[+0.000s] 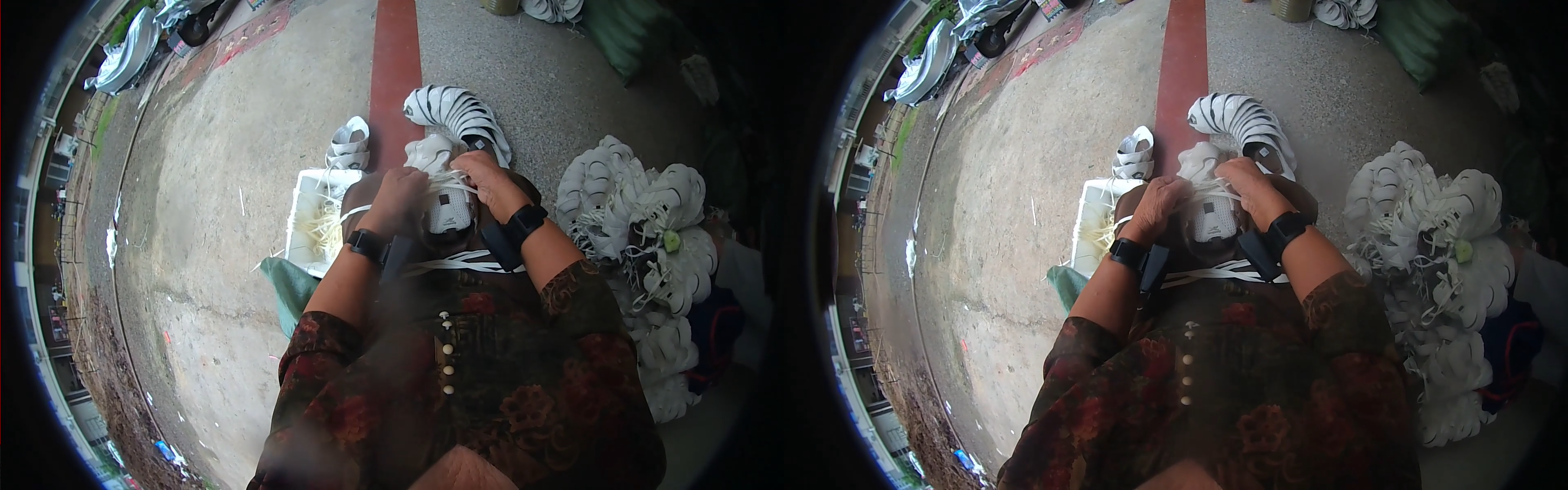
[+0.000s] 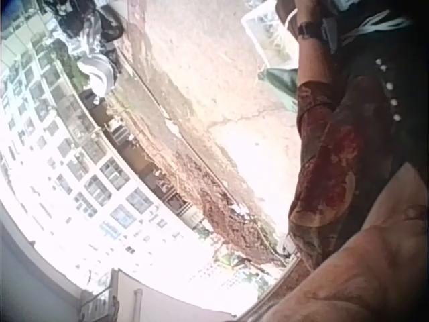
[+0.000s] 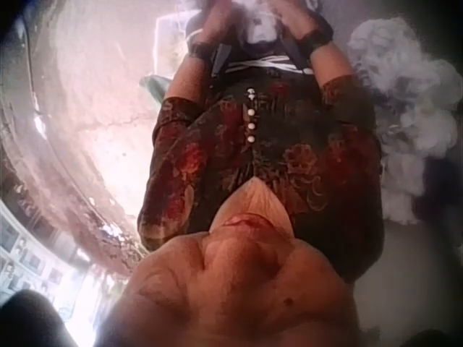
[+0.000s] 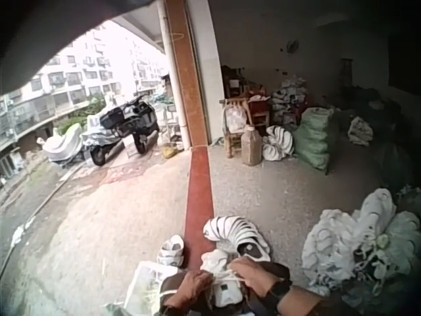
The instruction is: Tying and assembling white sandals in a shoe manufacturing environment.
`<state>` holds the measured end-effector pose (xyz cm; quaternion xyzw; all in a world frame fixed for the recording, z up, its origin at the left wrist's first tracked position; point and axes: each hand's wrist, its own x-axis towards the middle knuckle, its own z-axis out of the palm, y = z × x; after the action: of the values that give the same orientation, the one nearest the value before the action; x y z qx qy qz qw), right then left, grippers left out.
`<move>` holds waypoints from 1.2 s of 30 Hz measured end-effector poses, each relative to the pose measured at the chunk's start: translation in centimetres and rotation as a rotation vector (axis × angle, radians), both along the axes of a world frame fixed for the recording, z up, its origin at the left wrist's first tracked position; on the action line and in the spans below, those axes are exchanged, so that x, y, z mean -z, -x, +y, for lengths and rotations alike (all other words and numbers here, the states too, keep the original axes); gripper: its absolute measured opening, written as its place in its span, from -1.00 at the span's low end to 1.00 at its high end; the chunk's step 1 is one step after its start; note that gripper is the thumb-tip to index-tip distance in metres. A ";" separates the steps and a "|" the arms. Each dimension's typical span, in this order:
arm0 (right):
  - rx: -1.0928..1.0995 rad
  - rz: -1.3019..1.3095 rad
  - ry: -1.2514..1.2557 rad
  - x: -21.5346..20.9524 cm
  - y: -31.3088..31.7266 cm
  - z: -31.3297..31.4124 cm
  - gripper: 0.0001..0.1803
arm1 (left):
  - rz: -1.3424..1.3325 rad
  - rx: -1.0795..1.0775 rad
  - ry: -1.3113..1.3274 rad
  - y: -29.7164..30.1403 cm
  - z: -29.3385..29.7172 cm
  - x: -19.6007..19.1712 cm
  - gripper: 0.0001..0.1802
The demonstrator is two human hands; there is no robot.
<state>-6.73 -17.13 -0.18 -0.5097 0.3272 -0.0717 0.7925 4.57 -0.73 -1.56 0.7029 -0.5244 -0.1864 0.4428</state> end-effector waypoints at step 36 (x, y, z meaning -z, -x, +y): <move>0.139 -0.055 0.269 2.0 0.5 1.2 -0.73 | -0.085 -0.450 -0.040 1.6 -0.2 0.0 -0.78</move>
<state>-7.20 -15.93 -2.18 -0.5854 0.3272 -0.1838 0.7187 2.99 -0.92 -1.52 0.8181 -0.3688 -0.0634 0.4367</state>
